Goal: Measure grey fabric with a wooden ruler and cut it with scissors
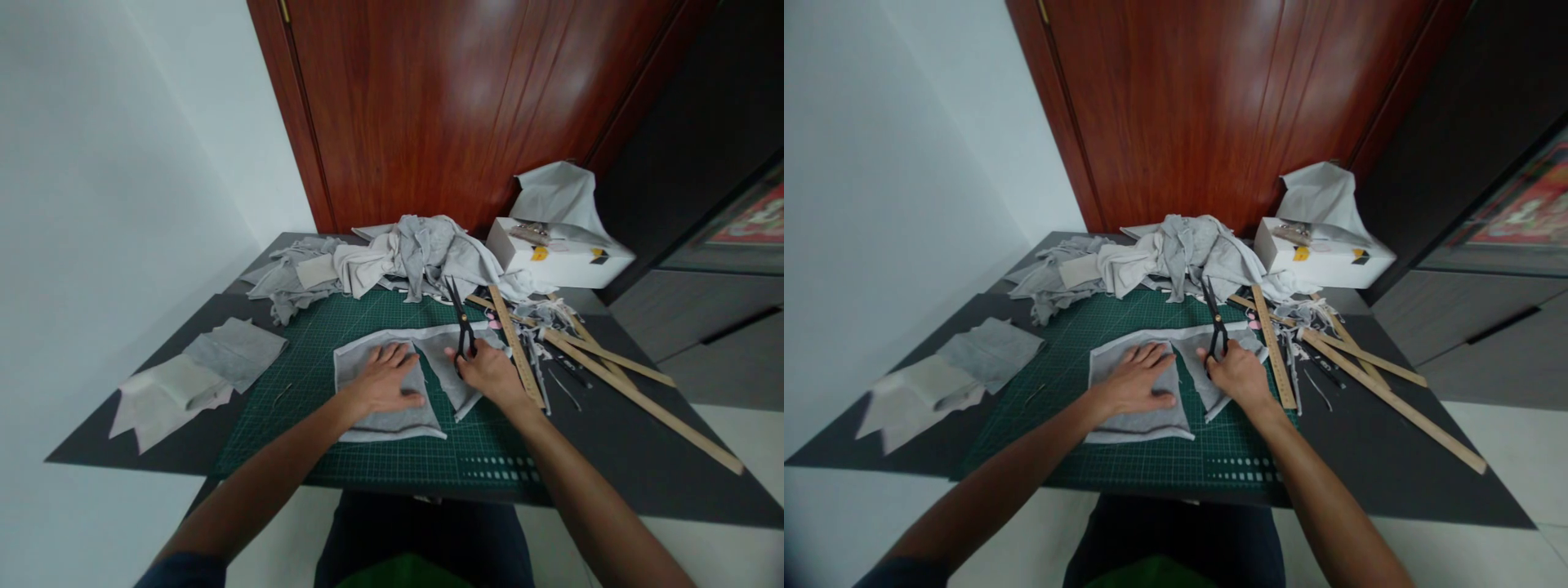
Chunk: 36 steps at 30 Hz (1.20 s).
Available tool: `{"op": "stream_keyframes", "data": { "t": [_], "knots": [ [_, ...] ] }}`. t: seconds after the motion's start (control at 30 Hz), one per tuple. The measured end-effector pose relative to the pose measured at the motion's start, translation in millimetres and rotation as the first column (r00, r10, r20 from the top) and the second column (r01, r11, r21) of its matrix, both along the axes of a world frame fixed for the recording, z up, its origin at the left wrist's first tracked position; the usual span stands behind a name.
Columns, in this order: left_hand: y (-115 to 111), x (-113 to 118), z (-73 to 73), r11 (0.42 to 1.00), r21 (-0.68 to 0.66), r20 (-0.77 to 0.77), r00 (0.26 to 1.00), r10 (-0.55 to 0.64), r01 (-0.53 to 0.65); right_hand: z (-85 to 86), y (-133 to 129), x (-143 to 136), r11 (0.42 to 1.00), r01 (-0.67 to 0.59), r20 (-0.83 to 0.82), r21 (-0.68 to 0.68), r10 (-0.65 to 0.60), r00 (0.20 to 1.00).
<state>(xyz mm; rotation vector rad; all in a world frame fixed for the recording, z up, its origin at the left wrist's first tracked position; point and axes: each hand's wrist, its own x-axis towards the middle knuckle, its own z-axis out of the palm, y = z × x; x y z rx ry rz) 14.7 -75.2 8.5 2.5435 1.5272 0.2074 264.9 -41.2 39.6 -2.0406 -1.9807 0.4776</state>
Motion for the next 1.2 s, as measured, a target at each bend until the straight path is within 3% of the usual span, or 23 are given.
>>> {"op": "stream_keyframes", "data": {
  "t": [0.07,0.17,0.3,0.37,0.43,0.57,0.83,1.2],
  "knots": [
    [3,3,6.3,0.998,0.062,0.049,0.999,-0.002,-0.001,0.8,2,0,1.0,0.008,-0.087,0.009,-0.008,0.996],
    [27,5,16.9,0.991,0.126,0.158,0.986,-0.057,0.037,0.9,10,-5,0.998,-0.037,-0.336,-0.052,0.017,0.942],
    [72,7,22.0,0.982,0.114,0.25,0.952,-0.176,0.152,-7.4,22,-18,0.977,-0.146,-0.743,-0.155,-0.018,0.669],
    [89,9,20.0,0.973,0.061,0.232,0.945,-0.232,0.224,-15.4,26,-26,0.977,-0.154,-0.831,-0.149,-0.04,0.554],
    [100,10,17.2,0.961,0.006,0.198,0.941,-0.273,0.277,-24.2,30,-31,0.976,-0.149,-0.861,-0.162,-0.066,0.504],
    [118,4,12.3,0.947,-0.058,0.136,0.942,-0.307,0.317,-37.4,34,-32,0.969,-0.156,-0.854,-0.193,-0.087,0.512],
    [162,-29,-3.1,0.984,-0.061,0.166,0.974,-0.153,0.165,-39.0,36,-30,0.955,-0.182,-0.856,-0.235,-0.114,0.505],
    [185,-37,-25.9,0.99,0.071,0.431,0.892,-0.139,0.12,-32.3,31,-25,0.936,-0.259,-0.876,-0.24,-0.094,0.473]
  ]
}}
